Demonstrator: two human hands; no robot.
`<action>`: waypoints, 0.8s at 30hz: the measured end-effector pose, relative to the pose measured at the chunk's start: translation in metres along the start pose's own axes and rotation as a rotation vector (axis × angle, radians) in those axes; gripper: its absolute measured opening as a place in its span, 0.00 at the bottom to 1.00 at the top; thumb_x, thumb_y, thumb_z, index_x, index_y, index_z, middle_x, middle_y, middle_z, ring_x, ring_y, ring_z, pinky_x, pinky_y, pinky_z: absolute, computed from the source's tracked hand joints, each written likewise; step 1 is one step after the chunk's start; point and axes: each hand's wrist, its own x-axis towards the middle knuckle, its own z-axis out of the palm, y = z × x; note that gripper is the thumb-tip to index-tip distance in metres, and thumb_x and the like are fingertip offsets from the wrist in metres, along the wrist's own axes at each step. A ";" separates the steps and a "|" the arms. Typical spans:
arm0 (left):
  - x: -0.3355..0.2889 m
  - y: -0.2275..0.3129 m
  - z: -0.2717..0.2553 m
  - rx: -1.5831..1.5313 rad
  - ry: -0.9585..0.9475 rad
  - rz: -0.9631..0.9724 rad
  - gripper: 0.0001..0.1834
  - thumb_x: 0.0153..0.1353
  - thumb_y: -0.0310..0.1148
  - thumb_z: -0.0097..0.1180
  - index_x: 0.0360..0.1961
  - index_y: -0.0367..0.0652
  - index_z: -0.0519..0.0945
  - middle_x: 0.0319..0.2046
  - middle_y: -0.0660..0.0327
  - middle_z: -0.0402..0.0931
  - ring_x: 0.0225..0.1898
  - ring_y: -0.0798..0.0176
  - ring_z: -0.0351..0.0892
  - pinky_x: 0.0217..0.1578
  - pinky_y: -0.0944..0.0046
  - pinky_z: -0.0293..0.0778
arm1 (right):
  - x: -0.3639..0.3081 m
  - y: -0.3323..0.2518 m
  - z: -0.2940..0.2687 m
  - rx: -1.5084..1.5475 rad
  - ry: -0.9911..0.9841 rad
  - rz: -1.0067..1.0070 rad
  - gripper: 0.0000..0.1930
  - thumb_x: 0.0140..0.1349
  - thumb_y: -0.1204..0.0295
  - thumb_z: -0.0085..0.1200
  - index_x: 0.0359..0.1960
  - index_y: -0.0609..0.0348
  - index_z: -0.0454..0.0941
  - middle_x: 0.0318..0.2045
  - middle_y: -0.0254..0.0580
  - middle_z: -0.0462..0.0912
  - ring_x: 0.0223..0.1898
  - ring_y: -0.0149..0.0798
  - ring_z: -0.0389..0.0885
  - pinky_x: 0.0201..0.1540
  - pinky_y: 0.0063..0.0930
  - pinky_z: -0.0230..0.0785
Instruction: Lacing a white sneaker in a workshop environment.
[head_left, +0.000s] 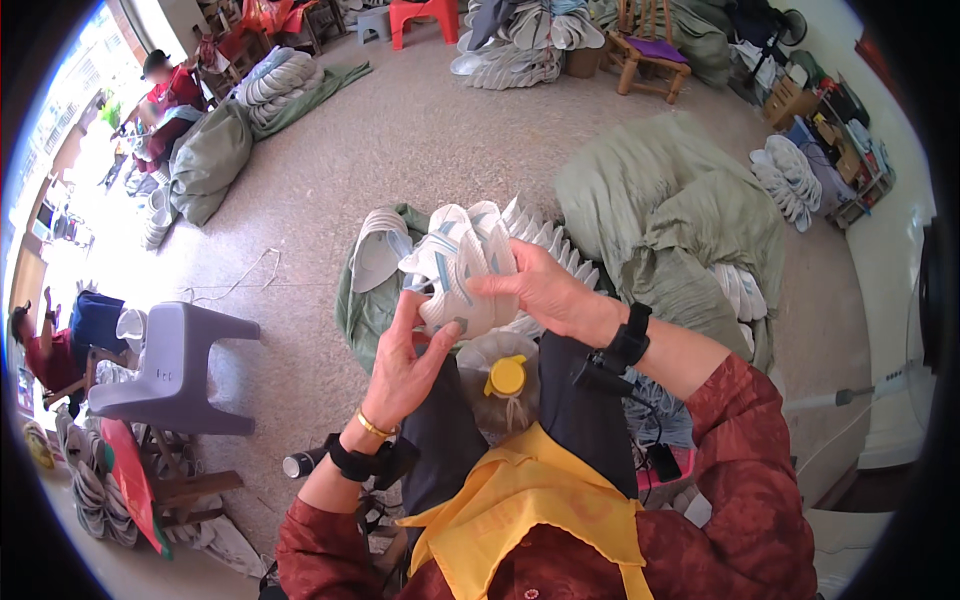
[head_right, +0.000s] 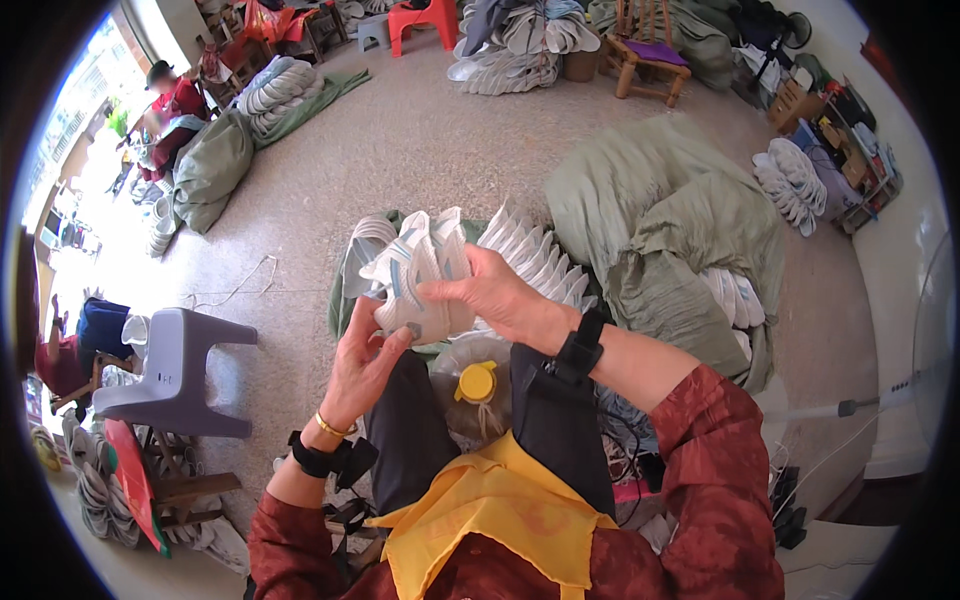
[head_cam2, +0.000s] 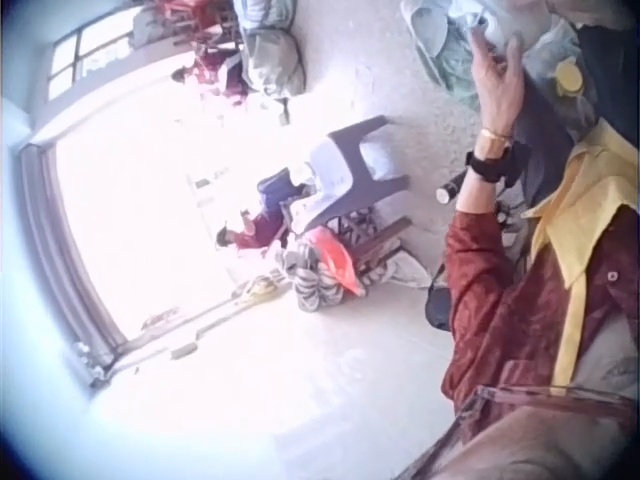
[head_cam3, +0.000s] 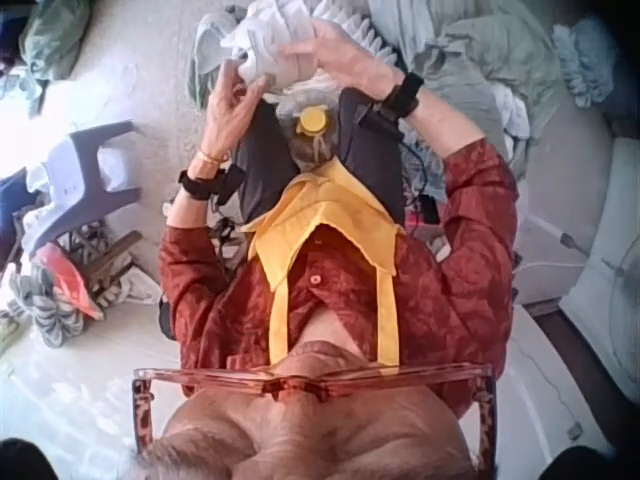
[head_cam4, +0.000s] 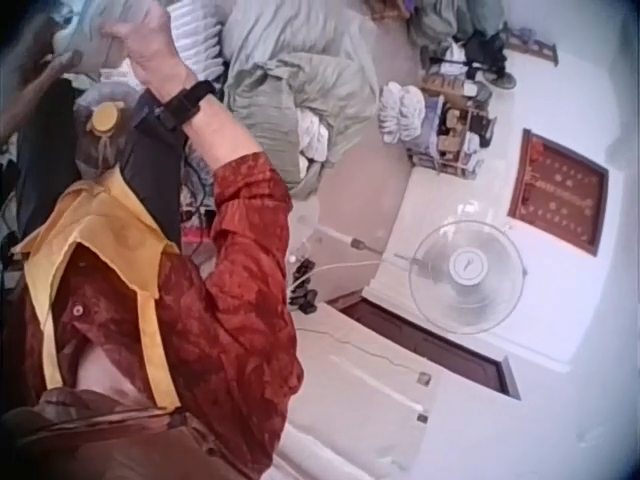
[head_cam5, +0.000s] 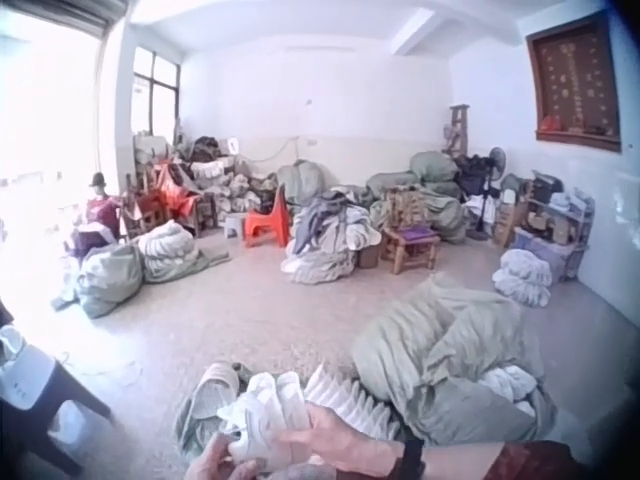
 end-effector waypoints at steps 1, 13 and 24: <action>0.009 -0.014 -0.003 -0.073 -0.015 0.027 0.14 0.71 0.31 0.60 0.52 0.38 0.71 0.40 0.60 0.81 0.41 0.67 0.80 0.40 0.65 0.78 | 0.013 0.002 -0.011 -0.015 0.006 0.024 0.24 0.63 0.73 0.70 0.58 0.62 0.75 0.52 0.39 0.84 0.54 0.33 0.83 0.58 0.32 0.75; 0.055 -0.187 -0.061 0.147 0.081 -0.322 0.06 0.68 0.27 0.62 0.39 0.36 0.79 0.33 0.59 0.85 0.36 0.67 0.84 0.41 0.64 0.81 | 0.182 0.111 -0.182 -0.925 0.065 -0.132 0.29 0.46 0.68 0.72 0.51 0.65 0.79 0.43 0.56 0.86 0.46 0.51 0.86 0.53 0.39 0.76; 0.051 -0.273 -0.046 0.243 -0.050 -0.470 0.07 0.67 0.28 0.63 0.38 0.35 0.79 0.33 0.59 0.85 0.36 0.68 0.85 0.39 0.64 0.82 | 0.200 0.211 -0.225 -1.343 -0.413 0.164 0.23 0.47 0.81 0.63 0.49 0.60 0.77 0.38 0.60 0.85 0.47 0.65 0.83 0.52 0.50 0.75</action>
